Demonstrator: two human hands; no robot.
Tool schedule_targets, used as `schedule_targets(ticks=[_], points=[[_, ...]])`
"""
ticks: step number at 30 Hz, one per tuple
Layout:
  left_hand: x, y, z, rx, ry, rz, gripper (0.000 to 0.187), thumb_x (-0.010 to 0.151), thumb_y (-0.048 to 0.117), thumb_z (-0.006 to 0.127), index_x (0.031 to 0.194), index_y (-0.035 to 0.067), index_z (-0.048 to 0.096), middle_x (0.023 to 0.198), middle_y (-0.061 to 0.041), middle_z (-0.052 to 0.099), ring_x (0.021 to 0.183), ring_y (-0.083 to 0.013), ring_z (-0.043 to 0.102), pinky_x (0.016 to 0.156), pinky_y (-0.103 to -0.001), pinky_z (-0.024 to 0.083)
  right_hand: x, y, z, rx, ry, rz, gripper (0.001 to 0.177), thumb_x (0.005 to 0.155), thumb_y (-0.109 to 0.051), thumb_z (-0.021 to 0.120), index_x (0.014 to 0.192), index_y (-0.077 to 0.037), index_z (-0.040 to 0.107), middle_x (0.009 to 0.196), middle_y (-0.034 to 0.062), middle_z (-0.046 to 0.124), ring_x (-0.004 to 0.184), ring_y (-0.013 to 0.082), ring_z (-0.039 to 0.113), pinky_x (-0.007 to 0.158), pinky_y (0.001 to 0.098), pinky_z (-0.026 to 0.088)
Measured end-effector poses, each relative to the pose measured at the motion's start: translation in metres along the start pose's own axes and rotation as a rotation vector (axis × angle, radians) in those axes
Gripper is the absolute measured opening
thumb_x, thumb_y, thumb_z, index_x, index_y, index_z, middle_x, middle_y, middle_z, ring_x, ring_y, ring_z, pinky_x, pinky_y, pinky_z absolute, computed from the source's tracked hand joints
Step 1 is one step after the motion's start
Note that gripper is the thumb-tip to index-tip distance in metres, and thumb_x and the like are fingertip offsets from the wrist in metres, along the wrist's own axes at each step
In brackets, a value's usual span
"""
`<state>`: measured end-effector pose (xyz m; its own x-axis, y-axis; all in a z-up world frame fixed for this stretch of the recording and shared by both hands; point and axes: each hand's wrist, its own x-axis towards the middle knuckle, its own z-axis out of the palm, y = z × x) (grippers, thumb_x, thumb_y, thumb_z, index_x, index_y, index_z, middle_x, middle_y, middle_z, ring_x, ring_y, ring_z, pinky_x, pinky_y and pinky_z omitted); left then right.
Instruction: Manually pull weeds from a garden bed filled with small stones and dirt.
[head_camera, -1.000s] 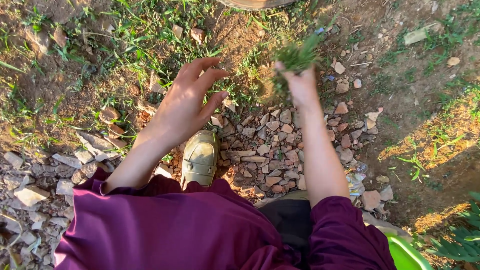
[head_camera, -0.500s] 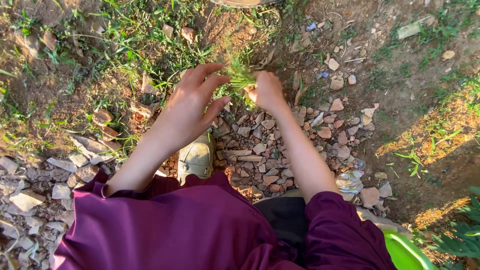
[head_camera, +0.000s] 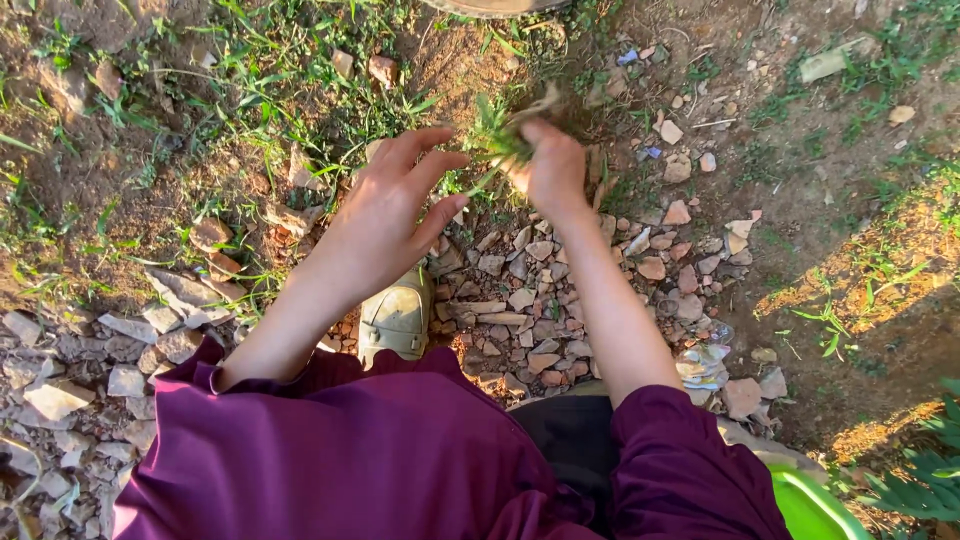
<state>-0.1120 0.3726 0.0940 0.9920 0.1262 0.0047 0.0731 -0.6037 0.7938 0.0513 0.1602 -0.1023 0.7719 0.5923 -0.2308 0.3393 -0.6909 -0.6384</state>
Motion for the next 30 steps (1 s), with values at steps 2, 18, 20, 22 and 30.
schedule_targets(ticks=[2, 18, 20, 22, 30], points=[[0.002, -0.001, -0.002, -0.002, 0.001, -0.003, 0.034, 0.097, 0.018, 0.069, 0.127, 0.003, 0.062, 0.137, -0.02, 0.056, 0.125, -0.0406, 0.055, 0.103, -0.05, 0.047, 0.0, -0.009, 0.005, -0.133, 0.085, -0.212, 0.016, 0.104, -0.002, 0.067, 0.112, -0.011, 0.078, 0.114, 0.0053, 0.075, 0.098, 0.0212, 0.074, 0.096, 0.0379, 0.057], [-0.004, -0.011, -0.012, 0.009, 0.017, -0.051, 0.034, 0.098, 0.019, 0.069, 0.127, 0.001, 0.062, 0.138, -0.022, 0.055, 0.13, -0.0398, 0.054, 0.105, -0.05, 0.048, 0.017, -0.022, -0.006, 0.183, -0.067, -0.032, 0.037, 0.08, 0.008, 0.069, 0.117, 0.004, 0.07, 0.122, 0.0203, 0.064, 0.11, 0.0324, 0.063, 0.099, 0.0448, 0.048], [-0.003, -0.011, -0.012, 0.015, 0.028, -0.025, 0.034, 0.099, 0.018, 0.069, 0.128, 0.001, 0.062, 0.14, -0.023, 0.055, 0.13, -0.0399, 0.054, 0.106, -0.05, 0.048, 0.013, -0.03, 0.0, 0.196, -0.057, -0.118, 0.047, 0.074, 0.016, 0.061, 0.119, 0.004, 0.072, 0.131, 0.023, 0.058, 0.114, 0.0361, 0.06, 0.097, 0.0433, 0.049], [-0.001, -0.008, -0.015, 0.015, 0.002, -0.038, 0.034, 0.098, 0.018, 0.069, 0.126, 0.001, 0.062, 0.137, -0.022, 0.056, 0.129, -0.0399, 0.055, 0.106, -0.05, 0.048, 0.009, -0.043, 0.008, -0.187, -0.099, -0.047, 0.033, 0.091, 0.007, 0.061, 0.123, 0.001, 0.068, 0.129, 0.0176, 0.064, 0.083, 0.0332, 0.07, 0.075, 0.0392, 0.058], [-0.003, -0.01, -0.014, 0.007, 0.015, -0.037, 0.035, 0.098, 0.018, 0.069, 0.127, 0.001, 0.062, 0.138, -0.022, 0.055, 0.13, -0.0402, 0.054, 0.106, -0.05, 0.047, 0.014, 0.02, 0.041, -0.162, 0.102, -0.217, 0.019, 0.091, 0.001, 0.067, 0.108, -0.003, 0.076, 0.133, 0.0225, 0.063, 0.119, 0.0418, 0.062, 0.099, 0.0437, 0.054]])
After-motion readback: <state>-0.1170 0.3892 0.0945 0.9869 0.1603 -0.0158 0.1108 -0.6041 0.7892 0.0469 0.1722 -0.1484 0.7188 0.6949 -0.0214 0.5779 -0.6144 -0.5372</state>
